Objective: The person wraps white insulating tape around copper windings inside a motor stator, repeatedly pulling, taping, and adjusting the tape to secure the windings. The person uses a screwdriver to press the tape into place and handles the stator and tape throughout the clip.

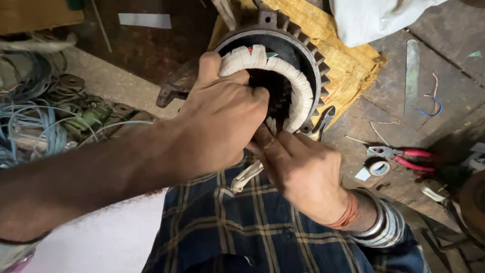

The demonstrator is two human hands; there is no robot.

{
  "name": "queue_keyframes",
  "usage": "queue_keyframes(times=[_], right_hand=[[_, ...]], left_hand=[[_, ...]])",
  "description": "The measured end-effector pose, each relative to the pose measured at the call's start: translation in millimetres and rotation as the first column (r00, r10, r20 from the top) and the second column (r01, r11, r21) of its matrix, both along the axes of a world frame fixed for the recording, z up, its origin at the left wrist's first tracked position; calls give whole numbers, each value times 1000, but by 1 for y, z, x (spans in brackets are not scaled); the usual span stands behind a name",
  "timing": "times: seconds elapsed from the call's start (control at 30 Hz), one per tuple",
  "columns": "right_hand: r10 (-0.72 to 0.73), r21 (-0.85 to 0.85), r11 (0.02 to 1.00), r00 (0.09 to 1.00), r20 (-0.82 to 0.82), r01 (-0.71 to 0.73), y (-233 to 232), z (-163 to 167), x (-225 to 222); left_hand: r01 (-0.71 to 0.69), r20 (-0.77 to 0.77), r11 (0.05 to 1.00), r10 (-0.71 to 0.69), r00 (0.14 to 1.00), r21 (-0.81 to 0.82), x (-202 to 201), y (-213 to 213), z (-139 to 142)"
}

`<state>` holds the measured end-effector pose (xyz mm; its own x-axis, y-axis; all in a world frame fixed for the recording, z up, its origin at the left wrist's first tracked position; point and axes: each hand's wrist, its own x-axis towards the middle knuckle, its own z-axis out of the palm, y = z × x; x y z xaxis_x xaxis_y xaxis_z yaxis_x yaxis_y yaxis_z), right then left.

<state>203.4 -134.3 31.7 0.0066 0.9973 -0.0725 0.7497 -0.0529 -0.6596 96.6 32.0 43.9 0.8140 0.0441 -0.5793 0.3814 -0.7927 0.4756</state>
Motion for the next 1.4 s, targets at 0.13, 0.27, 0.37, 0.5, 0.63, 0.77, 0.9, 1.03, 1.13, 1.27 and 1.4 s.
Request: queue_keyframes(times=[0.13,0.27,0.37,0.5,0.63,0.77,0.9,1.03,1.13,1.27,1.4], right_hand=[[-24,-60,998,983,-180,14,8,2,8],[161,-369,908,978,-133,-200,27,8,18],[238,-474,830,955,-178,-295,48,13,19],[275,-440,848,955,-112,-296,63,27,12],[57,-278,949,945,-322,-152,59,28,7],[-130,-503,862,985,-117,54,37,22,5],[-173,-577,815,973,-152,55,25,16,8],[-101,-405,913,935,-339,-48,35,15,10],[19,-215,966,869,-495,-143,43,24,14],[77,-258,958,980,-186,-124,25,46,27],[162,-211,959,978,-132,-188,-4,53,38]], left_hand=[[93,-352,993,-114,929,-76,3,0,-1],[-13,-49,999,15,999,45,0,-5,-6],[-3,-104,999,8,995,51,-8,-8,-12],[-79,99,995,72,992,65,-21,-9,-17],[-85,76,996,87,993,-25,-30,-8,-21],[-160,268,987,156,951,-8,-39,-10,-22],[-194,260,979,202,944,-57,-46,-13,-17],[-214,316,964,254,914,-154,-58,-9,-10],[-215,404,958,276,872,-191,-72,-6,-6],[-284,447,948,318,836,-143,-83,-10,-6],[-345,509,938,308,804,-23,-92,-19,-7]])
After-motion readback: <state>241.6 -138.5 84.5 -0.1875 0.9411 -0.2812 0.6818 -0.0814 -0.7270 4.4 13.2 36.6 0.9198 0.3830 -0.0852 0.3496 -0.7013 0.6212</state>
